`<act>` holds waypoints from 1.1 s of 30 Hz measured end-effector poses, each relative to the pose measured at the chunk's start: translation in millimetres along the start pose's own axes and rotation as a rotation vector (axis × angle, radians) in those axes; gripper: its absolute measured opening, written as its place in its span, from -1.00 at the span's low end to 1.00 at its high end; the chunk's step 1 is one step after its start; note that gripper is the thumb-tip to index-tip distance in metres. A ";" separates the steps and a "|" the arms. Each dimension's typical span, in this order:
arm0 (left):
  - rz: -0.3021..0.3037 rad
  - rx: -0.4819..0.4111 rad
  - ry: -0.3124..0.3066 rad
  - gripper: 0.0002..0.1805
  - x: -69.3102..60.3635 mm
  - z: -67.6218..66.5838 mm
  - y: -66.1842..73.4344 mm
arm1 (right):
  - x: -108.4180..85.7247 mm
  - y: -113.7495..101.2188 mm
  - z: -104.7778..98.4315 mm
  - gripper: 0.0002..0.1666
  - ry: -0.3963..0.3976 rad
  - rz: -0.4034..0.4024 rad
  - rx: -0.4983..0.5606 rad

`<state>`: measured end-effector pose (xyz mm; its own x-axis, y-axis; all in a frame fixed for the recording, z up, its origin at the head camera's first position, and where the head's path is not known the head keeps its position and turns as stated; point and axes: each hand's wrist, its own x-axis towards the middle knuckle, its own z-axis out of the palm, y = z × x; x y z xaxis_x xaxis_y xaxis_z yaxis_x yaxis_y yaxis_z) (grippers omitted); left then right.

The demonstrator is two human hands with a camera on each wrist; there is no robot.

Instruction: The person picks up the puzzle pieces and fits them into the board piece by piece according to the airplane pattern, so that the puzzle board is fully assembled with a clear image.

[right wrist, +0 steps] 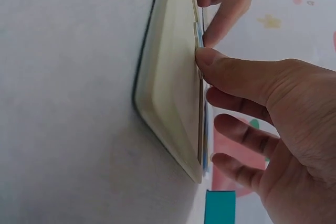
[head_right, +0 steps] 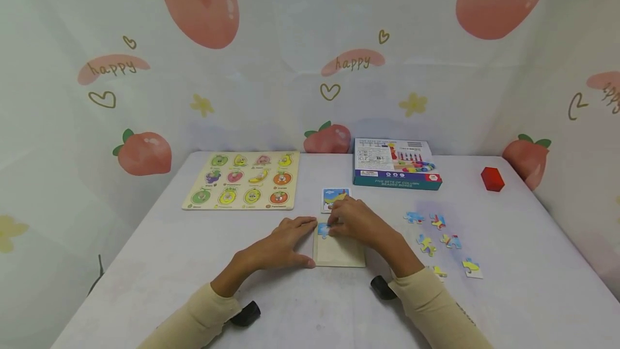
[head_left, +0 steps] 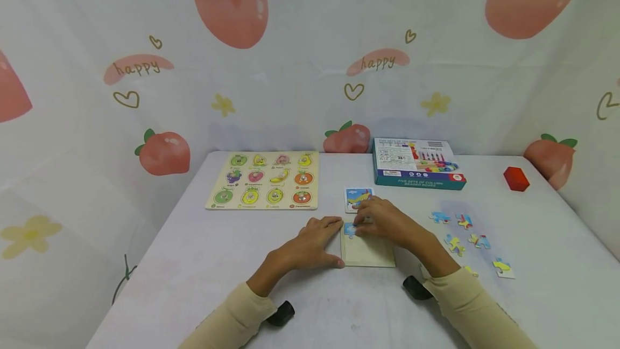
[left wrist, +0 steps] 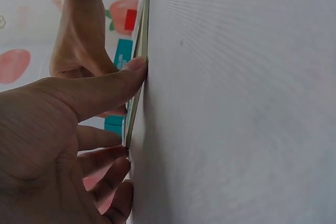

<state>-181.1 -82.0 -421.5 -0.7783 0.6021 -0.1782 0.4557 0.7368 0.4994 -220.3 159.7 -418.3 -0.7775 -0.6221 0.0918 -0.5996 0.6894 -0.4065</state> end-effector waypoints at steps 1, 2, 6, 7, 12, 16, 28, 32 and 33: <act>0.003 -0.002 0.000 0.01 -0.1 0.0 0.2 | -0.1 -0.2 -0.1 -0.81 0.001 0.000 0.000; 0.006 -0.001 0.000 -0.01 -0.2 0.0 0.5 | -0.3 -0.5 -0.3 -0.81 0.002 0.001 -0.002; 0.030 0.015 -0.002 -0.08 -0.5 0.2 2.1 | -0.8 -0.8 -0.9 -0.82 -0.005 0.018 0.005; 0.040 0.019 -0.002 -0.09 -0.2 0.4 2.4 | -1.0 -0.7 -0.8 -0.82 -0.007 0.022 0.007; 0.089 0.036 -0.011 -0.15 2.0 1.4 4.5 | -1.3 1.0 0.5 -0.83 -0.007 0.020 0.011; 0.098 0.058 -0.023 -0.19 2.1 2.0 4.9 | -0.8 2.3 1.4 -0.84 -0.003 0.014 0.014; 0.083 0.066 -0.039 -0.20 0.9 0.8 6.0 | -13.4 9.4 -2.4 -0.71 0.020 0.112 0.052; 0.079 0.063 -0.033 -0.20 1.1 0.7 6.7 | -27.1 16.3 -6.8 -0.72 0.062 0.140 0.055; 0.078 0.064 -0.033 -0.20 1.3 0.9 6.7 | -30.9 18.1 -8.6 -0.72 0.069 0.140 0.053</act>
<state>-178.7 -76.0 -419.1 -0.7254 0.6672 -0.1690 0.5415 0.7049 0.4582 -208.8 194.6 -420.7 -0.8651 -0.4930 0.0928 -0.4751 0.7457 -0.4671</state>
